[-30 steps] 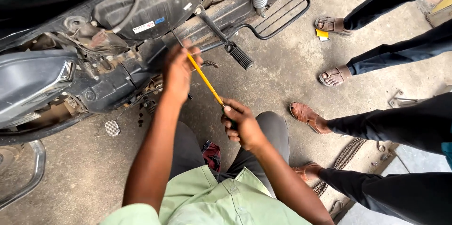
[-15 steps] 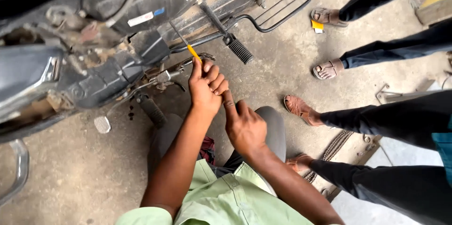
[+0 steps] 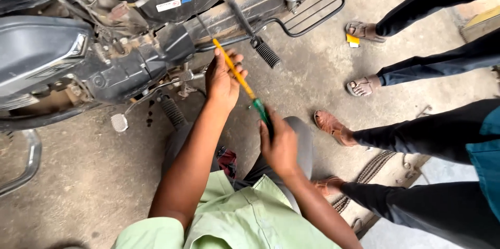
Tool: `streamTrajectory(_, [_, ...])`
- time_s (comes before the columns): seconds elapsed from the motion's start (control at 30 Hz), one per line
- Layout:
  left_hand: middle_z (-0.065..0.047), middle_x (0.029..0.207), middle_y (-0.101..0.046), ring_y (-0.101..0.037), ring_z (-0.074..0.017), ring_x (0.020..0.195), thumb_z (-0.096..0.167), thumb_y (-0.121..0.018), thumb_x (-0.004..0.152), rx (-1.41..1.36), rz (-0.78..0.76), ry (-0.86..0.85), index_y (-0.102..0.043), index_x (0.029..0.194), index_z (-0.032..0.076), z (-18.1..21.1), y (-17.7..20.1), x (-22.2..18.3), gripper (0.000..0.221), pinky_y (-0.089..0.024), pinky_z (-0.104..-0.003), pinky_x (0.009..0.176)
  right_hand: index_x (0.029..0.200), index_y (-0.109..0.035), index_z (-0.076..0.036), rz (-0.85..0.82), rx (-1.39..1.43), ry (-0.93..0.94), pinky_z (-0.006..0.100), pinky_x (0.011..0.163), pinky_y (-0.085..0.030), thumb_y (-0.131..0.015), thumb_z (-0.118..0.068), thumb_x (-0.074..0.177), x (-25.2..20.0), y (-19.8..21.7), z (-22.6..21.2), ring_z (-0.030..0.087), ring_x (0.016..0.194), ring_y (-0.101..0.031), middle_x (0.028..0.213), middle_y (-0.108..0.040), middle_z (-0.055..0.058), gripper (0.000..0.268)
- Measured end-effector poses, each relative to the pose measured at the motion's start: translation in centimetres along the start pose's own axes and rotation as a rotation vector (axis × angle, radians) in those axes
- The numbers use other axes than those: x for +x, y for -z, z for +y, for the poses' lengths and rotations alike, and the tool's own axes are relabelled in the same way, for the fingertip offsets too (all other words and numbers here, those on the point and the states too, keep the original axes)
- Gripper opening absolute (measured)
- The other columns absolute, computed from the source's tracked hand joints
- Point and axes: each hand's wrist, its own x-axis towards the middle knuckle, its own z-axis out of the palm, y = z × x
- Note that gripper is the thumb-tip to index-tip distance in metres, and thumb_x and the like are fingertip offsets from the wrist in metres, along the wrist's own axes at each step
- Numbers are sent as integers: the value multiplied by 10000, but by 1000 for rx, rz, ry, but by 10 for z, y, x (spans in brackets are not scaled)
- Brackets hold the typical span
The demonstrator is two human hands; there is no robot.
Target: The recorder is using a screwdriver to remove and replace parts from a motorcycle side panel and air filter assembly.
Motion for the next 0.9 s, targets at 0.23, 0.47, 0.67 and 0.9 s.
streamTrajectory(0.23, [-66, 777, -681, -664, -187, 651, 425, -651, 942, 347, 5, 101, -634, 988, 48, 20, -11, -30, 380, -567, -347, 586, 1503, -562, -214, 400, -1101, 880, 368, 733, -463, -694, -62, 847, 0, 4, -14, 231, 803, -522, 899, -519, 35, 686])
streamTrajectory(0.47, [-134, 972, -744, -747, -222, 832, 353, -644, 1010, 292, -218, 41, -677, 1122, 1, 4, 23, -13, 371, -628, -357, 760, 1423, -550, -83, 231, -347, 570, 358, 732, -499, -755, -135, 941, -14, -16, -26, 202, 818, -562, 978, -572, 81, 527])
streamTrajectory(0.67, [-167, 1044, -756, -758, -220, 786, 406, -548, 1006, 236, -232, 86, -626, 1244, 77, 16, 0, -33, 414, -640, -345, 734, 1421, -588, -59, 303, -647, 601, 408, 803, -495, -688, -56, 987, -17, -16, -21, 281, 858, -578, 926, -596, 135, 445])
streamTrajectory(0.9, [-257, 1000, -704, -735, -281, 782, 248, -743, 1035, 596, -83, 30, -648, 1167, -147, 9, 25, -33, 428, -643, -434, 723, 1304, -686, -230, 289, -1032, 818, 407, 902, -495, -660, 63, 778, -15, -19, -10, 304, 1110, -537, 1195, -584, 94, 602])
